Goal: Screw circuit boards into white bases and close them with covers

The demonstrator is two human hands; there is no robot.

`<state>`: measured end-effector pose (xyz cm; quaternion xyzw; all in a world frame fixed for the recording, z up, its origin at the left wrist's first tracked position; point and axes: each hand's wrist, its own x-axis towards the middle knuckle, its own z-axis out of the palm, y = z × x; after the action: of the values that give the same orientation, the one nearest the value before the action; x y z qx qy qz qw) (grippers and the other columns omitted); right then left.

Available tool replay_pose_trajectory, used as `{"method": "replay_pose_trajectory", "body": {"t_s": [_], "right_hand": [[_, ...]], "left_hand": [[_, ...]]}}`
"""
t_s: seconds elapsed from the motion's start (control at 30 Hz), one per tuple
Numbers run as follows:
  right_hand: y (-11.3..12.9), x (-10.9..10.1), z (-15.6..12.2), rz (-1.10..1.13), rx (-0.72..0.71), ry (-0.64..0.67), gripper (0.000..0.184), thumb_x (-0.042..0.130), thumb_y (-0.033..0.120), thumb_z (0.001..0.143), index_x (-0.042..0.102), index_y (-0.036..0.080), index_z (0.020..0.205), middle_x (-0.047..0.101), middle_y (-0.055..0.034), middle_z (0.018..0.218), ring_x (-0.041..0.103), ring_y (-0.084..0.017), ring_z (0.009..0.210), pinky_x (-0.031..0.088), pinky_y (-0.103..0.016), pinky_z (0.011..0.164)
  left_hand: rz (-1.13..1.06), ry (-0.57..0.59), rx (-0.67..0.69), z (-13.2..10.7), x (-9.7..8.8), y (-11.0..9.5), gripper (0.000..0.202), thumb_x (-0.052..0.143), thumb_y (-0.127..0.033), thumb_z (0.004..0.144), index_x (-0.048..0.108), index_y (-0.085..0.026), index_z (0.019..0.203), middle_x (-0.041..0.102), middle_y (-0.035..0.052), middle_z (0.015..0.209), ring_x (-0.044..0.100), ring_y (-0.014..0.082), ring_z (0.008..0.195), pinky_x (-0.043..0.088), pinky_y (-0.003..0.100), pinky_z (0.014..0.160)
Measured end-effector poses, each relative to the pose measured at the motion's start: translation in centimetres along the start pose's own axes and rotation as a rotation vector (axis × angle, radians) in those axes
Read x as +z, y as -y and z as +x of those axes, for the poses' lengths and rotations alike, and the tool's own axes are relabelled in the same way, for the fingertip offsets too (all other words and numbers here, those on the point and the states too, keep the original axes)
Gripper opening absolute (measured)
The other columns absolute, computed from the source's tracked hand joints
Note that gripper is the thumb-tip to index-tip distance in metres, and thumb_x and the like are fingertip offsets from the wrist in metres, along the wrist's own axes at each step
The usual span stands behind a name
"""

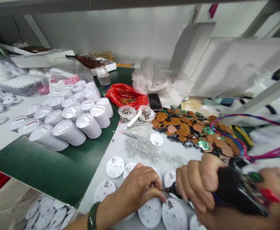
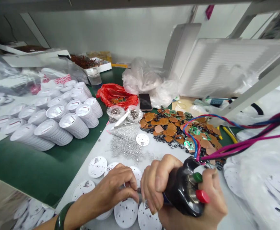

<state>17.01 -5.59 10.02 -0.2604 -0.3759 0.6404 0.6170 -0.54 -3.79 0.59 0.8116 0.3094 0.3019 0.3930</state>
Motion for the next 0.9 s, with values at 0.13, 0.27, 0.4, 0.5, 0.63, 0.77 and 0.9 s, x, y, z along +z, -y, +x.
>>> {"method": "replay_pose_trajectory", "body": {"t_s": [0.13, 0.27, 0.4, 0.5, 0.63, 0.77, 0.9], "right_hand": [[-0.3, -0.2, -0.2, 0.02, -0.004, -0.023, 0.068, 0.035, 0.077, 0.089, 0.07, 0.023, 0.066, 0.045, 0.0, 0.043, 0.045, -0.014, 0.04, 0.042, -0.029, 0.044], [-0.6, -0.2, -0.2, 0.037, -0.025, -0.023, 0.067, 0.035, 0.077, 0.087, 0.07, 0.024, 0.066, 0.044, 0.0004, 0.044, 0.045, -0.014, 0.04, 0.042, -0.029, 0.044], [-0.6, -0.2, -0.2, 0.027, 0.034, 0.041, 0.066, 0.038, 0.078, 0.087, 0.072, 0.025, 0.069, 0.043, 0.0009, 0.041, 0.044, -0.014, 0.039, 0.041, -0.028, 0.044], [-0.5, -0.6, -0.2, -0.007, 0.044, 0.027, 0.064, 0.045, 0.08, 0.083, 0.072, 0.024, 0.068, 0.048, -0.0006, 0.043, 0.045, -0.015, 0.041, 0.041, -0.029, 0.044], [-1.3, -1.2, 0.3, -0.029, -0.009, -0.02, 0.062, 0.046, 0.075, 0.086, 0.072, 0.022, 0.066, 0.048, -0.0006, 0.043, 0.045, -0.014, 0.04, 0.04, -0.028, 0.042], [-3.1, -1.5, 0.9, -0.044, -0.004, -0.033, 0.059, 0.048, 0.069, 0.089, 0.071, 0.021, 0.064, 0.049, -0.0011, 0.044, 0.045, -0.014, 0.04, 0.038, -0.026, 0.04], [-4.4, -1.6, 1.2, -0.082, 0.009, -0.021, 0.058, 0.05, 0.069, 0.088, 0.072, 0.021, 0.065, 0.05, -0.0014, 0.044, 0.045, -0.014, 0.041, 0.039, -0.026, 0.042]], "left_hand": [[-0.053, -0.01, -0.031, 0.1, 0.1, -0.1, 0.03, 0.091, -0.018, 0.074, 0.061, -0.016, 0.076, 0.069, -0.0052, 0.077, 0.06, 0.011, 0.074, 0.04, 0.025, 0.076], [-0.095, -0.03, -0.071, 0.2, 0.5, -0.2, 0.028, 0.091, -0.014, 0.072, 0.063, -0.016, 0.073, 0.071, -0.0043, 0.077, 0.061, 0.0116, 0.075, 0.041, 0.025, 0.074], [-0.131, 0.002, -0.07, 0.1, 0.6, -0.3, 0.023, 0.087, -0.017, 0.08, 0.065, -0.017, 0.073, 0.071, -0.0055, 0.077, 0.063, 0.0107, 0.075, 0.044, 0.026, 0.078], [0.004, 0.049, 0.011, -0.3, 0.0, -0.3, 0.015, 0.081, -0.028, 0.087, 0.068, -0.021, 0.09, 0.074, -0.0044, 0.088, 0.067, 0.0136, 0.087, 0.043, 0.032, 0.093], [0.341, 0.027, 0.123, -1.5, -0.5, 0.9, 0.026, 0.074, -0.033, 0.094, 0.064, -0.025, 0.117, 0.075, -0.0017, 0.115, 0.063, 0.0205, 0.119, 0.024, 0.047, 0.121], [0.567, 0.032, 0.217, -2.6, 0.4, 2.8, 0.018, 0.067, -0.035, 0.098, 0.067, -0.026, 0.113, 0.075, -0.0038, 0.12, 0.06, 0.0231, 0.128, 0.019, 0.05, 0.126], [0.644, 0.031, 0.262, -2.8, 1.3, 3.8, 0.018, 0.061, -0.039, 0.101, 0.068, -0.025, 0.111, 0.074, -0.0059, 0.123, 0.06, 0.0219, 0.128, 0.012, 0.049, 0.128]]}}
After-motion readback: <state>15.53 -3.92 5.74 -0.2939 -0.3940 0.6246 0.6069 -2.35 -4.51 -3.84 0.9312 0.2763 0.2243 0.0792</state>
